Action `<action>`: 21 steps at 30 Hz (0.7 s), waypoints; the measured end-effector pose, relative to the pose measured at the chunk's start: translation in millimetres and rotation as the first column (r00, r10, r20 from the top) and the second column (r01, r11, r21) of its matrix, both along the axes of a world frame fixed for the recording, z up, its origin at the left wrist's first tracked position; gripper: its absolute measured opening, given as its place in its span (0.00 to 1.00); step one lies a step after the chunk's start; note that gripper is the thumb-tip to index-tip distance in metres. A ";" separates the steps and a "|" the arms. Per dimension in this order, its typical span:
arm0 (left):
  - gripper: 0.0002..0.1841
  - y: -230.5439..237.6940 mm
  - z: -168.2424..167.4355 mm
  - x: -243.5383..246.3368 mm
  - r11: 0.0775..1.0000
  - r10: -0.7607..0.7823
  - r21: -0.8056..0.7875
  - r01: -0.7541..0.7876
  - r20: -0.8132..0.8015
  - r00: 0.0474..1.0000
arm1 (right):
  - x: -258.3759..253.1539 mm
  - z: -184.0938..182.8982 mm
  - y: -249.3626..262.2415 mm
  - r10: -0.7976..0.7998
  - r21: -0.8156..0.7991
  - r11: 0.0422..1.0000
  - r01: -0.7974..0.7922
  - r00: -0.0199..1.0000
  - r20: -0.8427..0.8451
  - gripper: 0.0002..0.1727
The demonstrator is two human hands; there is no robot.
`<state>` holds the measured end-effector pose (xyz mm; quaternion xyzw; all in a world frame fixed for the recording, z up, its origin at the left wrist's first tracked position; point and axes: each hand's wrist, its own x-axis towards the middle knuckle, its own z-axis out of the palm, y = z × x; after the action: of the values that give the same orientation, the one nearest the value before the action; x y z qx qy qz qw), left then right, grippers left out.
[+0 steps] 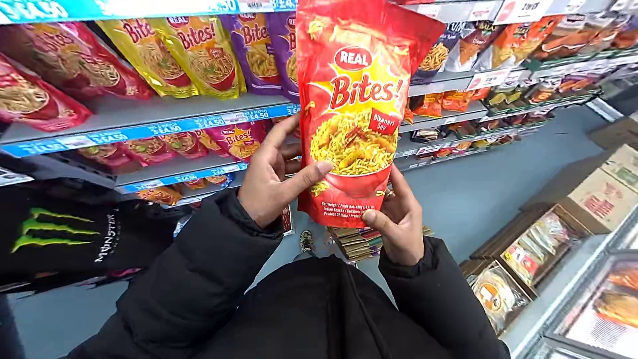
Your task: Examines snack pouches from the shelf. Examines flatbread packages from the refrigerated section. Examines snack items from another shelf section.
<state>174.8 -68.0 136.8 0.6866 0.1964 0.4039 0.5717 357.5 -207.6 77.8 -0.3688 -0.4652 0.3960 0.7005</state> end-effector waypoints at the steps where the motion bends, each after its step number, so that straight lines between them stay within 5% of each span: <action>1: 0.43 -3.9 0.4 -0.4 0.999 -0.006 0.032 0.005 0.028 1.000 | 0.1 0.5 -2.2 0.001 0.005 1.000 -0.001 1.000 -0.003 0.55; 21: 0.44 -41.7 -9.3 -7.3 0.995 0.013 0.101 -0.028 0.146 0.989 | -2.8 1.3 -37.4 0.004 0.046 0.999 -0.007 0.999 0.052 0.51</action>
<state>167.5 -109.7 127.4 0.6819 0.1405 0.4680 0.5444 354.6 -245.0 79.1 -0.3615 -0.4931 0.3775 0.6955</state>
